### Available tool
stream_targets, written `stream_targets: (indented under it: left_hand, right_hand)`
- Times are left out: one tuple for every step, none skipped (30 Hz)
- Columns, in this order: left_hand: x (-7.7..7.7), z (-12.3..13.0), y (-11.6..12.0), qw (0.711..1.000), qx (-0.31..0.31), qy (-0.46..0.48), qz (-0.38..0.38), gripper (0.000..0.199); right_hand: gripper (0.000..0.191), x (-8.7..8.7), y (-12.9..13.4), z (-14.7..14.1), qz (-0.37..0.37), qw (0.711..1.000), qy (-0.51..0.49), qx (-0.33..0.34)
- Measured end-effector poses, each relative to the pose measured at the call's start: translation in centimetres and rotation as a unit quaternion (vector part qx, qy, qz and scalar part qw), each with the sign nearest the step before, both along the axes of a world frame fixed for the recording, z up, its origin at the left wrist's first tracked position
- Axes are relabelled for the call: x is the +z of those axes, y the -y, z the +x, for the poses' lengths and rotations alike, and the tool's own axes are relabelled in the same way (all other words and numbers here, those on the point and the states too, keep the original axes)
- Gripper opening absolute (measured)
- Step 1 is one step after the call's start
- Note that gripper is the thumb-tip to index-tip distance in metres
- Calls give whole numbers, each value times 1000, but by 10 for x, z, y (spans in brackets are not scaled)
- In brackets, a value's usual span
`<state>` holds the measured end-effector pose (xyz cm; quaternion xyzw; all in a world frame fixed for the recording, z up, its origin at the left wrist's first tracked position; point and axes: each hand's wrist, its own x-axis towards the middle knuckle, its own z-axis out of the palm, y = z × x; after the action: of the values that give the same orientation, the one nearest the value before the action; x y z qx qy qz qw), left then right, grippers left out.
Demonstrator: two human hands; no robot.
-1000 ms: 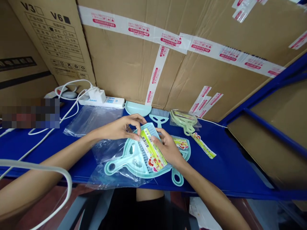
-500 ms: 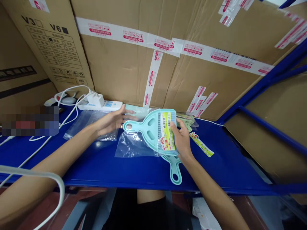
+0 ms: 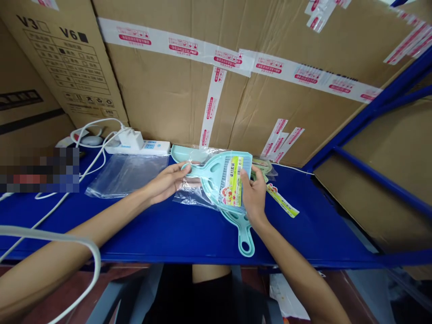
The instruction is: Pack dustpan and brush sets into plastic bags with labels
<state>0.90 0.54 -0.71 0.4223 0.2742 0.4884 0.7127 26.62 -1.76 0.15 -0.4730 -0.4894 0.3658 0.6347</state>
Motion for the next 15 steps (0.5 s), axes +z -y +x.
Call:
stream_targets:
  left_hand:
    - [-1,0,-1,1000,12,13,-12,24]
    - [-2,1,-1,999,23,23,-23,18]
    - [-3,2,-2,998,32,32,-33,14]
    - [-3,2,-2,998,36,38,-42,10]
    - [-4,3,-3,997,35,41,-51,8]
    - [-4,4,-2,997,35,42,-60,8]
    - [-4,5,-2,996,37,39,-66,7]
    - [-3,6,-2,996,43,33,-69,8]
    - [-2,6,-1,996,49,25,-70,9]
    - [-1,6,0,996,54,15,-68,11]
    - [1,6,1,996,60,7,-65,13]
    - [2,6,1,996,66,0,-63,15]
    - [4,5,1,996,72,-5,-62,17]
    - [5,4,2,995,77,-6,-62,18]
    - [7,3,2,995,84,-4,-62,18]
  right_hand:
    - [54,0,-1,1,-5,1000,1,-2]
    - [56,-1,-2,3,-12,1000,2,-2]
    - [60,-1,-3,4,-16,1000,4,2]
    - [64,-1,-4,5,-15,1000,7,8]
    - [68,-2,-4,6,-9,1000,12,14]
    - [69,-2,-4,7,1,1000,22,19]
    - [65,-2,-5,7,13,999,41,23]
    - [57,-3,-5,9,23,997,67,26]
    - [47,-3,-6,10,31,995,96,28]
    - [37,-4,-7,11,36,991,122,32]
    - [31,-4,-8,13,40,988,143,39]
    - [28,-4,-9,15,44,985,156,50]
    - [28,-4,-11,17,50,983,165,65]
    - [28,-3,-12,19,56,980,171,84]
    - [31,-2,-13,22,61,976,182,106]
